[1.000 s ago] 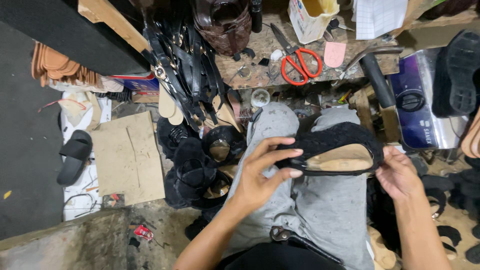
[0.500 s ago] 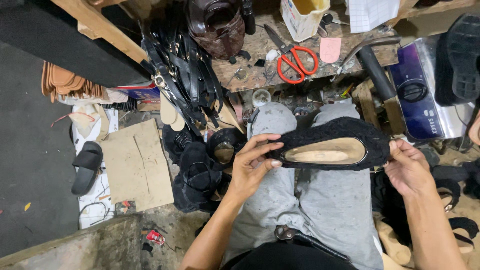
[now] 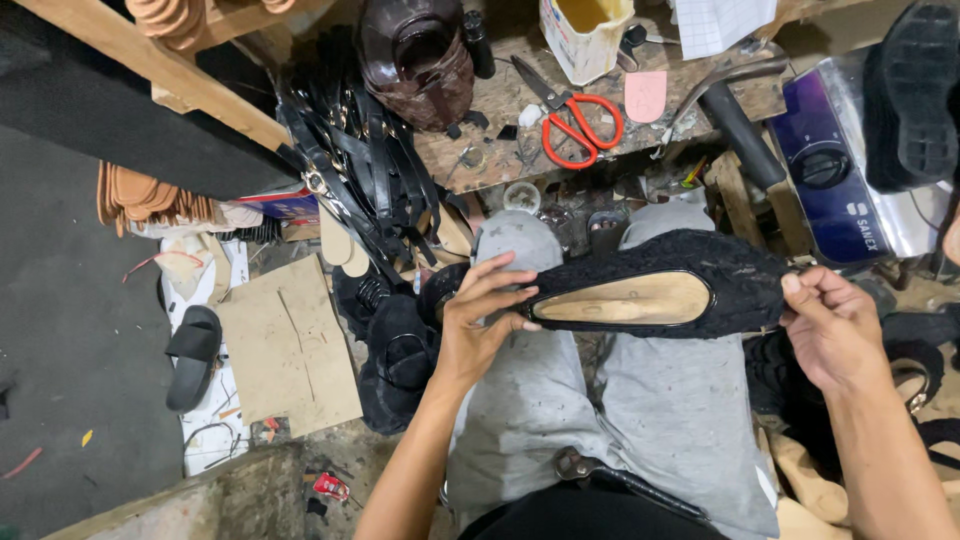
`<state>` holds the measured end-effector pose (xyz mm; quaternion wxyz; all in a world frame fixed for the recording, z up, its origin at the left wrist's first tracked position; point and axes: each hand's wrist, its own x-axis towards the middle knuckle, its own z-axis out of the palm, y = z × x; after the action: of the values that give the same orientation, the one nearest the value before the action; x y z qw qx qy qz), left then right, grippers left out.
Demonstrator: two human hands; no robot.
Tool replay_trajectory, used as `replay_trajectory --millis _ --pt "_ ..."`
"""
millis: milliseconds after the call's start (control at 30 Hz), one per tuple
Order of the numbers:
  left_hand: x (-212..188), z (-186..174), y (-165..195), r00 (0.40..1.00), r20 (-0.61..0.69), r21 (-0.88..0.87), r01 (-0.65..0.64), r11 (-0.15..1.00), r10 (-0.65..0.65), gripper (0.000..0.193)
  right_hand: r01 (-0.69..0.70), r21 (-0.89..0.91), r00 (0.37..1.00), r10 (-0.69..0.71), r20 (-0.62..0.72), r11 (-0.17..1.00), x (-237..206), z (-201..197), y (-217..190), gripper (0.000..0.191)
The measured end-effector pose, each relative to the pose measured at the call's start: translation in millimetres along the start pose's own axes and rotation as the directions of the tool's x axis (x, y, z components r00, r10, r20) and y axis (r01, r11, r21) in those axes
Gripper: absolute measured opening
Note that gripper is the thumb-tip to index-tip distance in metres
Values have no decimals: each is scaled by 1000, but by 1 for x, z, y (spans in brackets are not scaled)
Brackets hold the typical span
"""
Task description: The person sits on the workshop floor and flexes a tan insole in their hands, then fits it into a black fuzzy shoe upper, pressing and adjusting it to seat properly. They later use a hammer to tap and set the insole and upper assembly while holding the shoe on their lap.
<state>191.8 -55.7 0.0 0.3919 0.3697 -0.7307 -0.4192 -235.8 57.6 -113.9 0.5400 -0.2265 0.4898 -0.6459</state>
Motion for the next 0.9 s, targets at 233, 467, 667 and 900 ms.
replay_trajectory --millis 233,467,667,900 --pt "-7 10 -14 1000 -6 -173 -23 985 23 39 -34 39 999 33 37 999 2 -4 1 13" --pt "-9 21 -11 986 90 -527 168 833 -142 35 -73 61 997 70 39 995 10 -8 4 9" --pt "-12 24 19 979 92 -442 205 873 -183 40 -112 107 991 103 85 988 16 -10 8 9" --pt "-9 21 53 1000 25 -177 15 984 -11 46 -163 174 978 136 155 971 24 -6 18 12"
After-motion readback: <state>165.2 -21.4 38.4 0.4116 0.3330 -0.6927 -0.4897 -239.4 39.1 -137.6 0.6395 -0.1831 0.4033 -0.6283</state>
